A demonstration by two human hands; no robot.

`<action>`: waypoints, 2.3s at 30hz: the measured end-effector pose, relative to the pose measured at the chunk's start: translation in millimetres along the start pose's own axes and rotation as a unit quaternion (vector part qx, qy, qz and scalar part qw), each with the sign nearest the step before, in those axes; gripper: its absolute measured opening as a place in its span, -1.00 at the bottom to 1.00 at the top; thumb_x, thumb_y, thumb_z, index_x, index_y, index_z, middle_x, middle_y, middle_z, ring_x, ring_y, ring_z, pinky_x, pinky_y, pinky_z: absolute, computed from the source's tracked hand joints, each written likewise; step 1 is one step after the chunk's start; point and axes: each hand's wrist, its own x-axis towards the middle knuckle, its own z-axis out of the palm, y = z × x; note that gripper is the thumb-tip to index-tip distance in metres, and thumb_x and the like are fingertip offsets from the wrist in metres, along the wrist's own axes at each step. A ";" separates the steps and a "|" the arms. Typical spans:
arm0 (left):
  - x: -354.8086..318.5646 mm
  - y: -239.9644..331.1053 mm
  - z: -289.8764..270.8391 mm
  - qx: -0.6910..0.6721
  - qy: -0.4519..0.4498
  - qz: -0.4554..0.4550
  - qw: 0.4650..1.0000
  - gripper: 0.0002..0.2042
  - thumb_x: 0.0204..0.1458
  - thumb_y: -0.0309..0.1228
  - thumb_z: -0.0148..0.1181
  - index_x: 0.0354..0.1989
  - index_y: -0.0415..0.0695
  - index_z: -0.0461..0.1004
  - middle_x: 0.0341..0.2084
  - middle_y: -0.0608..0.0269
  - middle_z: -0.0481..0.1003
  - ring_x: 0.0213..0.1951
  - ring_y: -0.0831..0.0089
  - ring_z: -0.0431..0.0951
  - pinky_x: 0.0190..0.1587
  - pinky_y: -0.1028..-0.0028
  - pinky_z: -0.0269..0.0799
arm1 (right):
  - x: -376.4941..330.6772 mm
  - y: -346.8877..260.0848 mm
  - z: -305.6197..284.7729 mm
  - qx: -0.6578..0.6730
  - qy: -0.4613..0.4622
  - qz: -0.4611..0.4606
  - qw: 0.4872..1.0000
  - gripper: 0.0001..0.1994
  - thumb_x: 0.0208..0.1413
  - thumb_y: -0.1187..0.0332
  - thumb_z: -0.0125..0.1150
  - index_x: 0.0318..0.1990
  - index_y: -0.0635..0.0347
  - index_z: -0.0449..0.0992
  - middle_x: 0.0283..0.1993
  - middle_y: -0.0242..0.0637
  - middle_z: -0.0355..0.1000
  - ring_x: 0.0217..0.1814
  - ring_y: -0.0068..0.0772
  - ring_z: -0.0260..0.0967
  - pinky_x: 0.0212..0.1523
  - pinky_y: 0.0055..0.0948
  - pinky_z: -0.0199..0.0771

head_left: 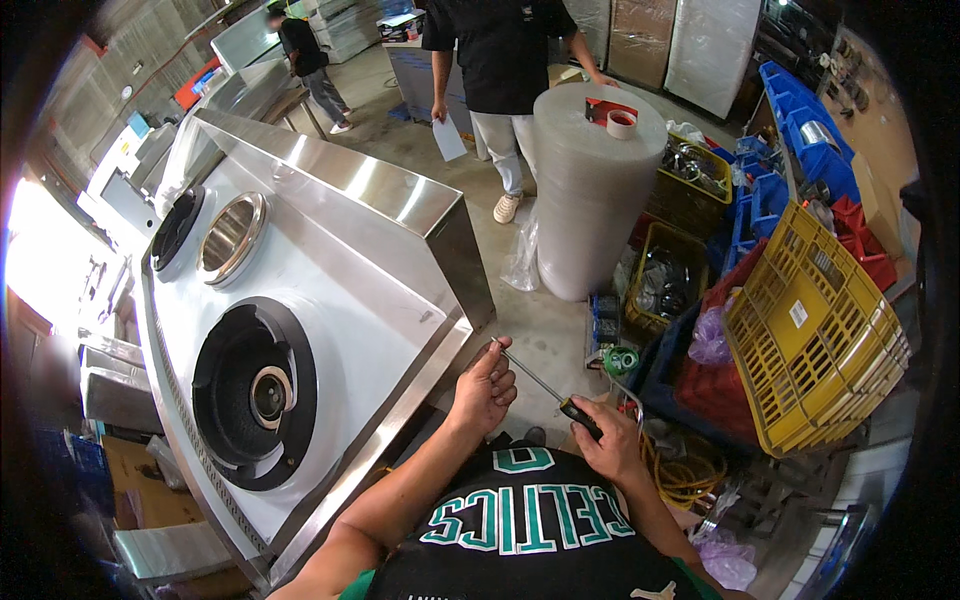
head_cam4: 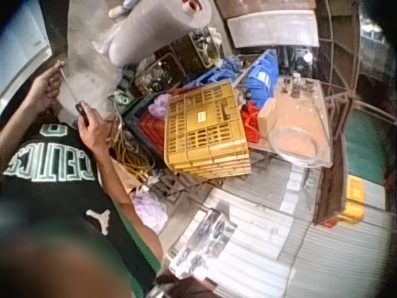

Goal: The person uses a screwdriver to fasten screws on the side of a stainless steel kitchen counter with built-in burners. They repeatedly tighten screws along the edge, occasionally repositioning the unit and walking around the workshop.

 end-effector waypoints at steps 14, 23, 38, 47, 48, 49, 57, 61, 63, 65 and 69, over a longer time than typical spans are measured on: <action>-3.1 -1.3 2.6 0.020 0.013 0.016 1.000 -0.75 0.36 -0.21 0.01 0.05 -0.08 0.36 -0.63 0.51 0.11 -0.67 0.68 0.06 -0.64 0.62 0.00 | -0.9 3.0 -1.3 0.030 -0.015 0.007 0.999 -0.57 0.14 0.41 0.27 0.19 0.22 0.45 -0.05 0.00 0.56 -0.09 -0.01 0.56 -0.10 -0.21 0.56; -0.5 -0.1 -2.2 0.001 -0.019 0.013 1.000 -0.76 0.36 -0.22 0.02 0.05 -0.08 0.36 -0.63 0.51 0.11 -0.67 0.68 0.06 -0.66 0.62 0.00 | 2.9 -1.3 -0.7 0.047 -0.024 0.037 0.998 -0.61 0.20 0.33 0.21 0.17 0.23 0.47 0.03 -0.01 0.55 0.02 -0.01 0.56 0.01 -0.23 0.56; 14.1 3.5 -13.3 -0.076 -0.039 0.012 0.996 -0.75 0.34 -0.16 0.06 0.08 0.05 0.40 -0.65 0.55 0.10 -0.67 0.70 0.04 -0.64 0.63 -0.04 | 24.7 -17.4 -1.6 -0.019 -0.019 0.003 1.000 -0.60 0.19 0.34 0.21 0.19 0.16 0.46 -0.16 -0.08 0.54 -0.21 -0.05 0.56 -0.23 -0.21 0.55; 15.0 3.9 -12.9 -0.076 -0.045 0.020 0.996 -0.74 0.34 -0.16 0.06 0.08 0.04 0.39 -0.65 0.54 0.11 -0.68 0.70 0.04 -0.64 0.63 -0.04 | 28.1 -15.4 -0.7 -0.003 -0.017 -0.002 1.000 -0.59 0.18 0.35 0.22 0.19 0.19 0.45 -0.15 -0.08 0.53 -0.19 -0.06 0.54 -0.19 -0.21 0.55; 15.0 3.8 -13.2 -0.078 -0.031 0.014 0.996 -0.75 0.34 -0.16 0.06 0.08 0.04 0.39 -0.65 0.55 0.11 -0.67 0.69 0.05 -0.64 0.63 -0.04 | 28.7 -15.2 -1.5 -0.008 -0.025 0.005 1.000 -0.59 0.15 0.35 0.24 0.16 0.19 0.45 -0.12 -0.07 0.51 -0.16 -0.05 0.54 -0.17 -0.20 0.55; 15.0 3.8 -13.3 -0.081 -0.027 0.011 0.996 -0.75 0.34 -0.16 0.05 0.08 0.04 0.39 -0.65 0.55 0.12 -0.67 0.69 0.05 -0.64 0.63 -0.04 | 29.2 -15.2 -2.9 -0.014 -0.035 0.013 0.999 -0.59 0.12 0.36 0.27 0.14 0.20 0.46 -0.09 -0.07 0.49 -0.13 -0.05 0.53 -0.16 -0.19 0.55; 14.1 6.2 -10.8 -0.034 -0.033 0.010 0.999 -0.73 0.37 -0.09 -0.04 0.04 0.05 0.39 -0.64 0.53 0.09 -0.66 0.67 0.03 -0.63 0.61 -0.04 | 30.2 -21.1 -13.7 -0.060 0.015 0.040 0.997 -0.70 -0.03 0.35 0.40 -0.13 0.21 0.54 -0.16 -0.11 0.42 -0.15 0.03 0.48 -0.18 -0.11 0.51; 5.3 -4.1 -9.2 0.170 -0.050 0.009 0.984 -0.63 0.39 -0.07 -0.07 0.09 -0.09 0.41 -0.64 0.56 0.09 -0.66 0.70 0.04 -0.63 0.63 -0.04 | 33.2 -11.9 -13.4 0.030 0.010 0.065 0.997 -0.77 0.21 0.30 0.25 -0.10 0.25 0.53 -0.30 -0.14 0.51 -0.40 -0.16 0.50 -0.37 -0.27 0.52; 2.6 -11.9 -7.1 0.255 -0.095 0.002 0.962 -0.61 0.40 -0.08 -0.09 0.11 -0.14 0.42 -0.62 0.58 0.10 -0.64 0.72 0.04 -0.62 0.64 -0.05 | 36.3 -0.8 -11.8 0.252 -0.072 0.211 0.942 -0.78 0.30 0.28 0.17 -0.06 0.25 0.47 -0.33 -0.15 0.53 -0.48 -0.29 0.48 -0.46 -0.37 0.50; 3.3 -16.7 -4.4 0.258 -0.125 -0.004 0.958 -0.62 0.43 -0.14 -0.14 0.07 -0.23 0.40 -0.63 0.56 0.10 -0.64 0.71 0.07 -0.60 0.62 -0.03 | 40.7 15.2 -15.7 0.487 -0.123 0.338 0.796 -0.80 0.33 0.30 0.14 -0.05 0.23 0.41 -0.39 -0.18 0.52 -0.54 -0.39 0.44 -0.52 -0.47 0.45; 6.8 -20.3 -2.2 0.189 -0.099 0.007 0.977 -0.69 0.40 -0.15 -0.07 -0.10 -0.19 0.37 -0.64 0.54 0.11 -0.64 0.69 0.08 -0.60 0.61 0.00 | 34.8 26.4 -15.6 0.518 -0.122 0.327 0.781 -0.75 0.23 0.36 0.28 -0.05 0.15 0.34 -0.22 -0.12 0.49 -0.39 -0.38 0.47 -0.46 -0.49 0.45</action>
